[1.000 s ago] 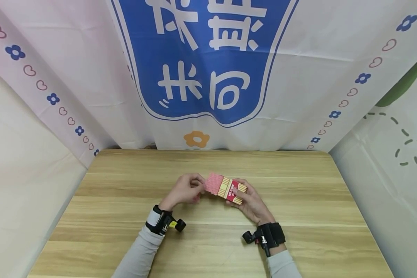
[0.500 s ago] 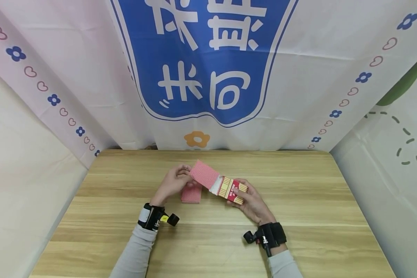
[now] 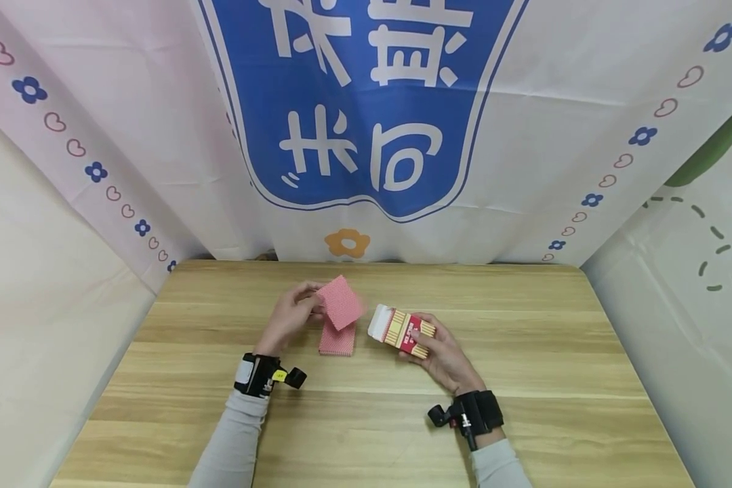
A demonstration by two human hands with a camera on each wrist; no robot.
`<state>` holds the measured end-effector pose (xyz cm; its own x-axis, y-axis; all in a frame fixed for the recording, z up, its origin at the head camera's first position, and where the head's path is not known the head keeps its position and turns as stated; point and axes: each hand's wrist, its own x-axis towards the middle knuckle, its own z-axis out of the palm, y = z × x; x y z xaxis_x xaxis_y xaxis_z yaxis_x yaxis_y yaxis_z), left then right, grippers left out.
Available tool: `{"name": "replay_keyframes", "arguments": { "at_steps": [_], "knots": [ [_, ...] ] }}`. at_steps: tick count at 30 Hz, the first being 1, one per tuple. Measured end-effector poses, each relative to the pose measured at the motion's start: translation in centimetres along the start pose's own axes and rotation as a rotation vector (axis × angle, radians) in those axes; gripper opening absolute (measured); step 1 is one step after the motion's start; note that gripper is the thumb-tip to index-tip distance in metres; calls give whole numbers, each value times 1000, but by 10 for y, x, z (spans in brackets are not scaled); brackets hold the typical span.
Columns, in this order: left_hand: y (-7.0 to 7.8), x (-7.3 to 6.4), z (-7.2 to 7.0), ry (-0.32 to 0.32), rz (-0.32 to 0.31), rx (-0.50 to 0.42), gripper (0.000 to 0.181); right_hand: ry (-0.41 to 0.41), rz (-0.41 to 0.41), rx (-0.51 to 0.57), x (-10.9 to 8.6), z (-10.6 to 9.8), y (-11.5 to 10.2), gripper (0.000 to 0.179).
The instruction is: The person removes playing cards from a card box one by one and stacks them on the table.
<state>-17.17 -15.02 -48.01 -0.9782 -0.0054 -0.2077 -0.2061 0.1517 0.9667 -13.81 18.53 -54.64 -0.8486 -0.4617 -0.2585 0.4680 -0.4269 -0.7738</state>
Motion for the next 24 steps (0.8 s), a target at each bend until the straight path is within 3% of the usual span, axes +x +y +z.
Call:
{"name": "replay_keyframes", "arguments": {
  "at_steps": [7,16,24],
  "knots": [
    [-7,4,-7,32,-23,49,31,-9,0,4,0,0,-2,37],
    [-17,7,-6,-44,-72,141,22,-2,-1,5,1,-1,0,38],
    [-21,7,-1,-62,-100,186,20,-12,2,7,0,-1,1,39]
  ]
}}
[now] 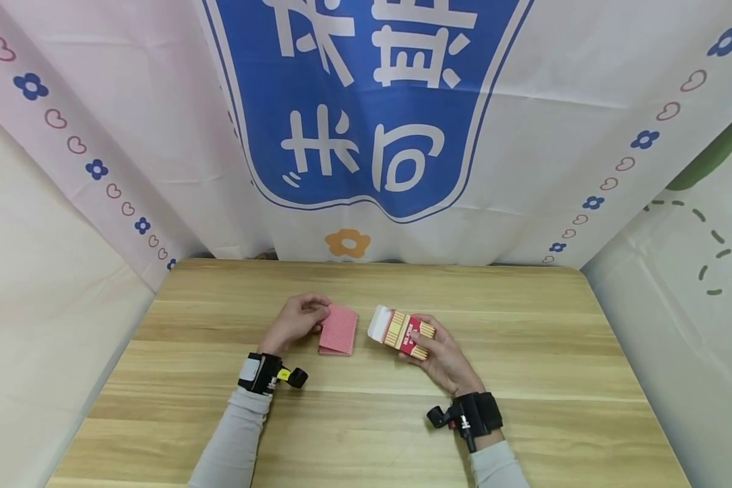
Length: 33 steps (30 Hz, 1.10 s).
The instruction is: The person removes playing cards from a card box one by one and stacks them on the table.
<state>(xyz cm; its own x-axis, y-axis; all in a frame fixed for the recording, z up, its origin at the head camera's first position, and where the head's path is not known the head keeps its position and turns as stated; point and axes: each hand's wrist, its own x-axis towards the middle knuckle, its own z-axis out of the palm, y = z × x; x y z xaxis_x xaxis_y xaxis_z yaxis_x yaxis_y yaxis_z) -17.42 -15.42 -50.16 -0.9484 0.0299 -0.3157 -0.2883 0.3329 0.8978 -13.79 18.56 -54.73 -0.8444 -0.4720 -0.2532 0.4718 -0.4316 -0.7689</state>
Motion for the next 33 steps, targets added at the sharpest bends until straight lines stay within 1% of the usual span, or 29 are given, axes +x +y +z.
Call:
{"name": "replay_keyframes", "arguments": {
  "at_steps": [2,9,14,17,21,25,33],
  "knots": [
    [0,0,2,11,6,30,20,2,-3,-1,0,0,1,39],
    [-1,0,5,70,60,168,16,1,-4,-2,0,-1,1,39],
    [-2,1,6,96,66,245,14,-23,-10,-1,0,-2,1,38],
    [-3,2,6,105,65,262,14,-31,-9,1,0,-3,0,38],
    [-3,3,8,121,70,284,13,-17,-5,-4,1,-3,1,38],
    [-2,2,10,136,60,314,13,0,0,-13,1,-2,0,40],
    [-1,1,12,147,55,344,14,12,9,-13,2,-3,1,39]
  ]
}}
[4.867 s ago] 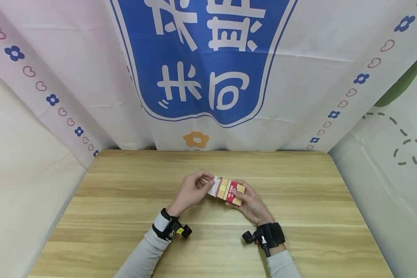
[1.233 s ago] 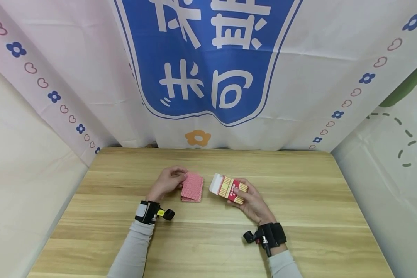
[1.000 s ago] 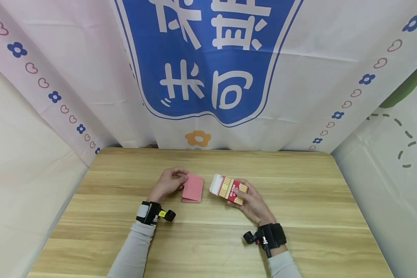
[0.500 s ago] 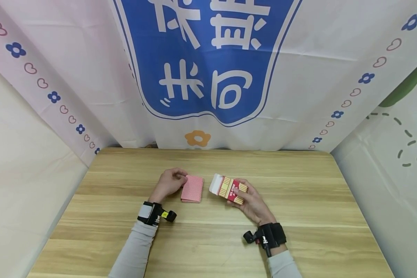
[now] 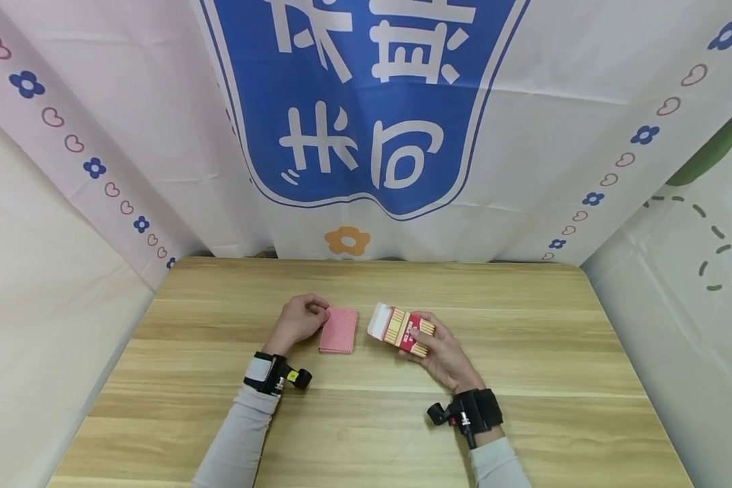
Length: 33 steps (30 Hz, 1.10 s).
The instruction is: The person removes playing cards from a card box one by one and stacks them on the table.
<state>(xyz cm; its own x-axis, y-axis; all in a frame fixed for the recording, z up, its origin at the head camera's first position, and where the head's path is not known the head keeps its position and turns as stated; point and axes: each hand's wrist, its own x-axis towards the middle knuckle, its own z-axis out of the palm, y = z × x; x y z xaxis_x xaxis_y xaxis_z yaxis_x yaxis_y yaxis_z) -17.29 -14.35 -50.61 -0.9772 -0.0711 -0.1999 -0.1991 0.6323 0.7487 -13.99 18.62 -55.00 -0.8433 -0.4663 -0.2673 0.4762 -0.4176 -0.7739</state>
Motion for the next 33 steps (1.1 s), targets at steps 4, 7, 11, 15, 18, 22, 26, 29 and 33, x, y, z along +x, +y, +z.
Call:
{"name": "replay_keyframes", "arguments": {
  "at_steps": [4,7,11,15,18,22,26,29,33],
  "knots": [
    [2,0,-2,4,1,1,14,0,-4,3,1,1,-1,39],
    [3,0,-3,3,2,0,14,5,-5,4,1,1,-2,39],
    [2,-1,-4,-4,2,6,13,12,2,16,-1,2,-1,40],
    [1,-3,-4,-17,-2,8,13,11,7,22,-4,4,0,39],
    [1,-5,-3,-21,5,7,14,5,2,19,-5,4,1,38],
    [3,-8,-1,-12,30,-16,16,-7,1,18,-6,4,3,39],
    [15,-15,3,-18,124,-112,21,-12,6,13,-6,3,4,38],
    [30,-23,10,-62,240,-226,26,-5,0,15,-5,3,2,38],
    [51,-36,22,-125,334,-311,26,-17,-4,5,-4,4,-1,39]
  ]
}}
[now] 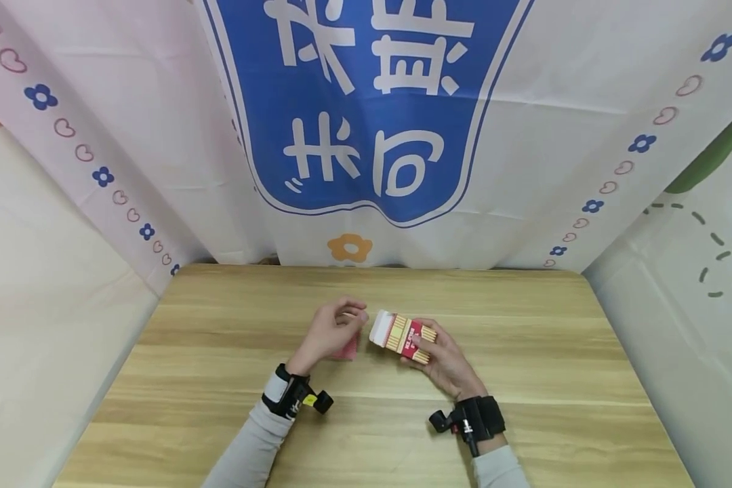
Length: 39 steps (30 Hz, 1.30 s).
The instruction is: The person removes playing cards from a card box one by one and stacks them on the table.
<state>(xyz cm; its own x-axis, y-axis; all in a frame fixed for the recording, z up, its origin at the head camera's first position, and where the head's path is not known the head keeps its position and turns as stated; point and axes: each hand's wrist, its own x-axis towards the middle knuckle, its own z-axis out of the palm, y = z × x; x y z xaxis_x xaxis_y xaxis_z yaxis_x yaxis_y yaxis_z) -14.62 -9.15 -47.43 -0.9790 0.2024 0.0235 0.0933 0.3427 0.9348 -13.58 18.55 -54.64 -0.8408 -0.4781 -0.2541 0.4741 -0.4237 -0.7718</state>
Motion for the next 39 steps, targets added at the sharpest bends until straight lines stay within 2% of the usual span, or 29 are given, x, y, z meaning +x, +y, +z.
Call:
{"name": "replay_keyframes", "arguments": {
  "at_steps": [5,9,14,17,23,30,39],
  "knots": [
    [8,-5,23,-39,24,68,17,-29,-4,-5,-2,-2,-1,39],
    [3,-4,30,-60,9,95,16,-42,-13,5,-3,-3,0,40],
    [-3,-3,32,-119,-35,84,21,-60,-8,11,-6,-5,1,45],
    [-5,-3,33,-137,-39,96,24,-68,-4,11,-6,-5,1,50],
    [-6,-3,36,-143,-52,119,23,-80,-5,-6,-7,-5,0,55],
    [-8,-2,33,-145,-73,120,21,-78,-8,-29,-4,-2,-1,55],
    [-9,-1,22,-139,-70,162,9,-58,-13,-9,-1,0,-1,41]
  ]
}}
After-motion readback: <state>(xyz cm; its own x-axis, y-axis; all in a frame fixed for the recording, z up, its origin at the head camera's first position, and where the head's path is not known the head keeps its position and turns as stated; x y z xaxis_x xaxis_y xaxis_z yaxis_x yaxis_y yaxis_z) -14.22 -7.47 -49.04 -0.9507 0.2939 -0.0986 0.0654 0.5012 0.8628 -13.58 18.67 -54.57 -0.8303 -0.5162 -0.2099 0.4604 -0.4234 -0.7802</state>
